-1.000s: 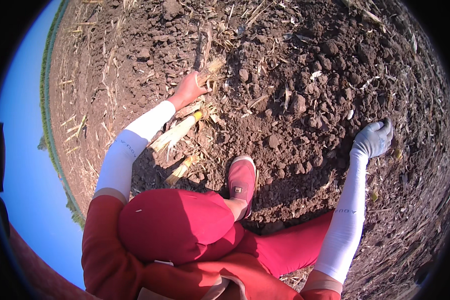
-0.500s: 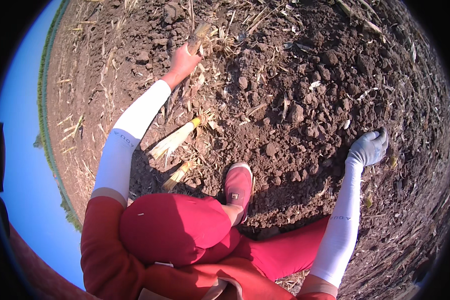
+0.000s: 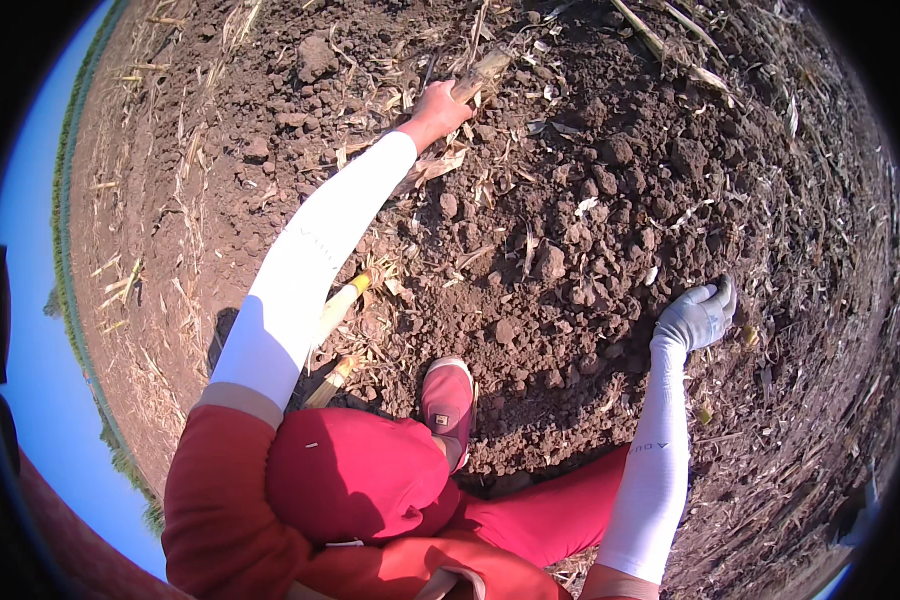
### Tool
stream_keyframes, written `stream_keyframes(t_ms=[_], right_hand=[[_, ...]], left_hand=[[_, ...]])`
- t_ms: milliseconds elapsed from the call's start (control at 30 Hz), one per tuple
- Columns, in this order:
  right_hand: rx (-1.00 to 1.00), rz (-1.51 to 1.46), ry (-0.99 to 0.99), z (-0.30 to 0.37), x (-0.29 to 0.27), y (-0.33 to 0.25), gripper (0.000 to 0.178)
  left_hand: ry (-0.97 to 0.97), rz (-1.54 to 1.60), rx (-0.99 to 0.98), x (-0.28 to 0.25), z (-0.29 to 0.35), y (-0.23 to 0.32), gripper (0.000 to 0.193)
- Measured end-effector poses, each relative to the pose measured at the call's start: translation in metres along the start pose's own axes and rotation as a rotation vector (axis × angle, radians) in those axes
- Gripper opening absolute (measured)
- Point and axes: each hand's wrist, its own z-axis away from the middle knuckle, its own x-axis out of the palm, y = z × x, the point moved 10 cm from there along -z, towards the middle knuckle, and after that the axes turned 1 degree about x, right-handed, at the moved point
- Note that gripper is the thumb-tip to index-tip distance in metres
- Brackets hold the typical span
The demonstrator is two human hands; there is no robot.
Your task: The person repeatedly bends and reaches to pull dry corn stalks and debris from the soil surface, gathering them into small piles. The person moves along the field, clearing debris from multiple spots.
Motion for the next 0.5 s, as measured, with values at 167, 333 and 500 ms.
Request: stream_keyframes(t_ms=[167, 333, 500], right_hand=[[0.010, -0.013, -0.004, 0.000, -0.002, 0.000, 0.041], [0.033, -0.009, -0.001, -0.001, 0.000, 0.004, 0.040], [0.032, -0.076, -0.009, -0.001, 0.000, -0.002, 0.040]], left_hand=[[0.084, 0.015, -0.054, -0.015, -0.002, -0.001, 0.040], [0.274, 0.033, -0.256, -0.078, -0.020, -0.033, 0.035], [0.309, -0.014, -0.085, -0.065, -0.040, -0.010, 0.048]])
